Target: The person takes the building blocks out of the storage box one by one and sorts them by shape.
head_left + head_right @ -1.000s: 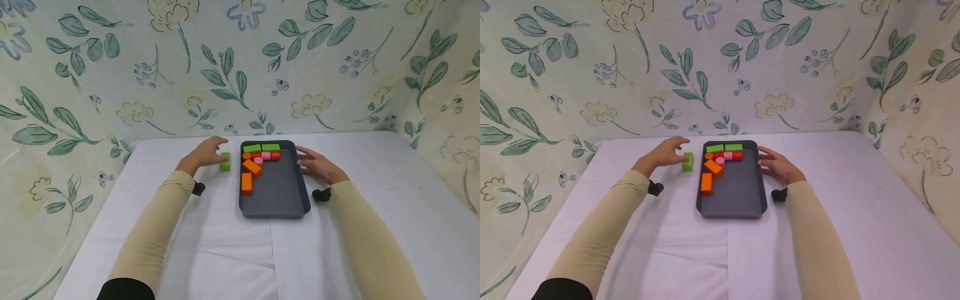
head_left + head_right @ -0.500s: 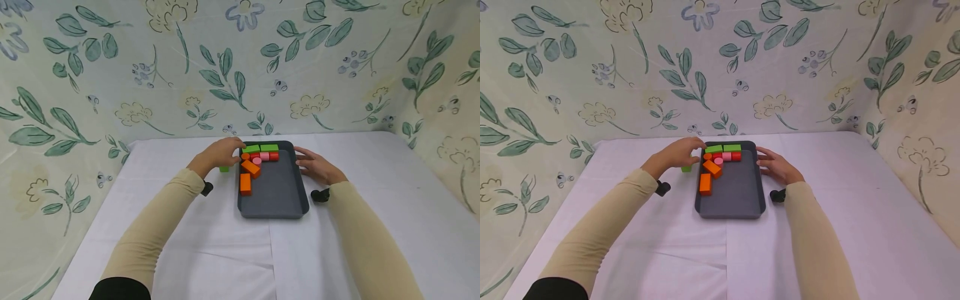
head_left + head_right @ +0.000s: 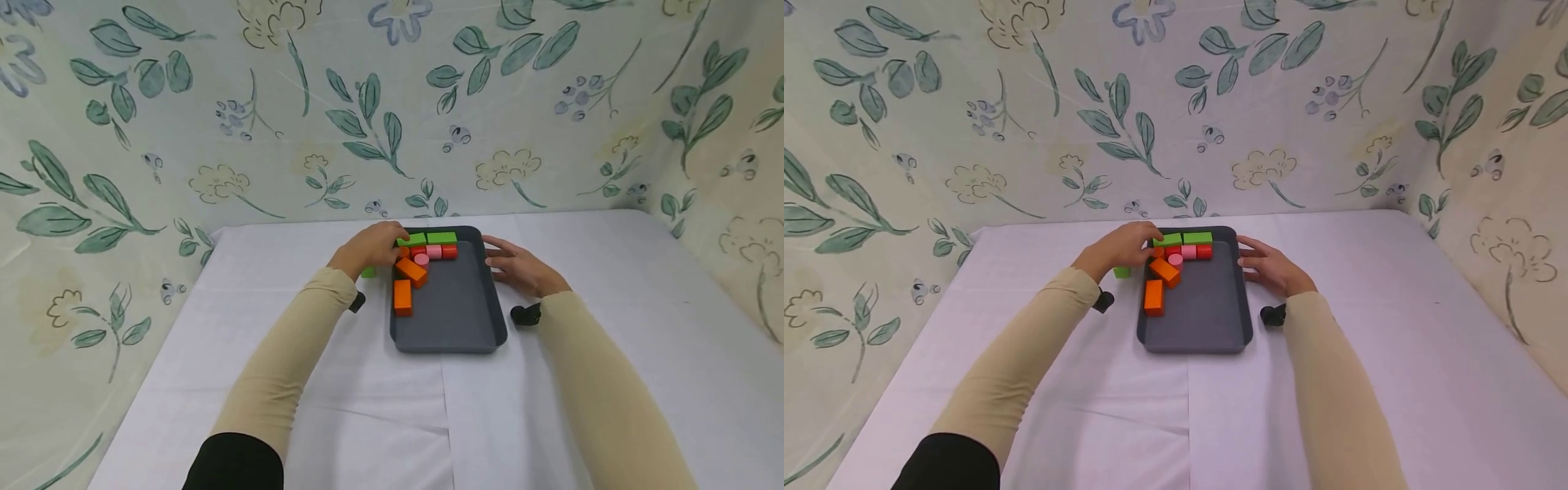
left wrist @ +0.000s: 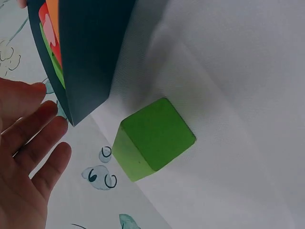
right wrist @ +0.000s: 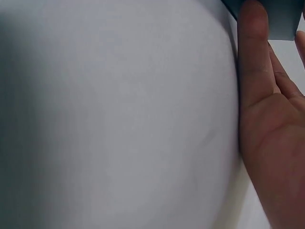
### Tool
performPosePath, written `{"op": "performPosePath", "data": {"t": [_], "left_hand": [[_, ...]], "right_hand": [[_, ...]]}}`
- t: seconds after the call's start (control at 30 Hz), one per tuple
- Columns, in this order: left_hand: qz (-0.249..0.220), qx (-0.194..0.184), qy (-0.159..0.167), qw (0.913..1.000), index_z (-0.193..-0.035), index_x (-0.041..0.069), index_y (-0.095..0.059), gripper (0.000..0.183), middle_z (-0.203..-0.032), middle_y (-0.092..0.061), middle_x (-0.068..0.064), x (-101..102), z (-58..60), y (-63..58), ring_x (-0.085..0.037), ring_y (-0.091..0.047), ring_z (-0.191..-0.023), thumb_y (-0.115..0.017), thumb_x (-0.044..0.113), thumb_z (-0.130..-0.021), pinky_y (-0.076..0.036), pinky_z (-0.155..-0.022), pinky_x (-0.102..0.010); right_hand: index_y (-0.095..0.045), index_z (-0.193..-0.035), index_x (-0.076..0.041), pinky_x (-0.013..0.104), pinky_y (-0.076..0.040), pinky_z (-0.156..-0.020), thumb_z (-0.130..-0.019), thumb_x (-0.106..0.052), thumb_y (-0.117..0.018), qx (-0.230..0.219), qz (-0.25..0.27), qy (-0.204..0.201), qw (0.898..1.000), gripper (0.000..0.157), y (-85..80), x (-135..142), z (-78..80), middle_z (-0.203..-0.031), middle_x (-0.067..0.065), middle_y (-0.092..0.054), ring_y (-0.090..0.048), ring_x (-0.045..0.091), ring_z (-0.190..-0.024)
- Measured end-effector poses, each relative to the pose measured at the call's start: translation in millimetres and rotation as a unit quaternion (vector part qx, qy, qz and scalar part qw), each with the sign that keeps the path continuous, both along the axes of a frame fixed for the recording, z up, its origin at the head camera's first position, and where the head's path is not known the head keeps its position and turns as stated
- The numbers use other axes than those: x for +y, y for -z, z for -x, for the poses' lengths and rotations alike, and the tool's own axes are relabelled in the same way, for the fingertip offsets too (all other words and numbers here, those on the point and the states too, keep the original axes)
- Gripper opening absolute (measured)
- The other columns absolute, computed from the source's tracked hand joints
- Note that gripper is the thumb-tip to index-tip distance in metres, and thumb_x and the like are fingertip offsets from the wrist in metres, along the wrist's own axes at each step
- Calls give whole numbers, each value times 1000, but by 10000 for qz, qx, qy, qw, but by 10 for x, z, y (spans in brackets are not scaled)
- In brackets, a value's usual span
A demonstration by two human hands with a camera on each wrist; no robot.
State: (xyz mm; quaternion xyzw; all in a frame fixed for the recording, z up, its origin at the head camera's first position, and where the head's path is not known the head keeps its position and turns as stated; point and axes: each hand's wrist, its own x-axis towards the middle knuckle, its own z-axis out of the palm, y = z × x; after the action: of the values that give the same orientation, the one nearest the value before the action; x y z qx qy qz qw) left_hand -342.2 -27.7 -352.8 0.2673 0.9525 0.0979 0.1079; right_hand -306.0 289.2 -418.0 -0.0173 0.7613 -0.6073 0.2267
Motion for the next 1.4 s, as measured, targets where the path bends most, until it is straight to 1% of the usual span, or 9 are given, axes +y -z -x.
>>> {"op": "performPosePath", "data": {"t": [0.1, 0.3, 0.4, 0.53, 0.83, 1.0, 1.1, 1.27, 1.4], "left_hand": [[204, 59, -95, 9997, -137, 12, -59, 39, -141, -56, -5, 35, 29, 34, -23, -53, -126, -58, 13, -98, -40, -117, -40], [750, 392, -24, 9964, -131, 11, -64, 38, -138, -60, -6, 108, 65, 105, -24, -55, -122, -64, 10, -94, -43, -114, -37], [845, 376, -45, 9957, -129, 11, -65, 36, -136, -61, -6, 132, 69, 134, -24, -56, -120, -66, 11, -93, -44, -114, -37], [879, 298, -72, 9957, -132, 12, -63, 39, -138, -60, -6, 169, 70, 153, -23, -56, -121, -66, 13, -93, -42, -115, -38], [808, 245, -92, 9964, -132, 11, -62, 40, -138, -56, -6, 215, 54, 154, -24, -57, -118, -68, 12, -92, -44, -114, -39], [737, 128, -108, 9971, -133, 13, -61, 42, -134, -54, -6, 242, 59, 163, -22, -55, -113, -67, 11, -91, -45, -112, -37], [560, -59, -150, 9983, -134, 15, -61, 43, -136, -52, -6, 256, 67, 171, -21, -54, -115, -66, 10, -92, -47, -110, -36], [203, -417, -331, 9984, -139, 16, -56, 47, -147, -46, -5, 261, 86, 167, -22, -51, -124, -63, 8, -93, -46, -112, -39], [169, -382, -384, 9984, -145, 13, -50, 53, -153, -42, -5, 250, 118, 145, -23, -49, -125, -59, 10, -93, -42, -115, -39]], "right_hand": [[-11, -160, -29, 52, -22, -124, -103, -16, -47, 30, 15, 5, 10000, 69, -6, 1, 0, -168, 13, -8, -20, 33, -153], [-12, -160, -28, 52, -22, -124, -103, -14, -48, 67, 104, -77, 9999, 69, -21, -16, -15, -168, 13, -12, -24, 32, -152], [-11, -161, -27, 52, -23, -124, -103, -14, -48, 68, 112, -79, 9999, 69, -29, -21, -23, -167, 14, -12, -24, 33, -152], [-11, -160, -28, 52, -23, -124, -103, -15, -47, 78, 21, -49, 10000, 69, -38, -23, -24, -167, 15, -12, -24, 33, -152], [-11, -160, -27, 52, -22, -124, -103, -15, -47, 48, 11, -26, 10000, 68, -26, -5, -15, -167, 15, -13, -23, 33, -152], [-11, -160, -27, 52, -22, -124, -103, -16, -47, 49, -21, -34, 10000, 69, -18, 9, -22, -167, 15, -12, -23, 33, -153], [-11, -160, -28, 52, -22, -124, -103, -17, -47, 54, -39, -26, 10000, 68, -16, 13, -24, -167, 15, -12, -22, 33, -153], [-11, -160, -29, 53, -21, -124, -103, -17, -47, 63, -10, -27, 10000, 68, -10, 12, -20, -167, 14, -13, -22, 33, -152], [-11, -160, -29, 53, -22, -124, -103, -17, -47, 72, 23, -53, 10000, 68, -8, 15, -14, -167, 14, -13, -23, 33, -152]]}}
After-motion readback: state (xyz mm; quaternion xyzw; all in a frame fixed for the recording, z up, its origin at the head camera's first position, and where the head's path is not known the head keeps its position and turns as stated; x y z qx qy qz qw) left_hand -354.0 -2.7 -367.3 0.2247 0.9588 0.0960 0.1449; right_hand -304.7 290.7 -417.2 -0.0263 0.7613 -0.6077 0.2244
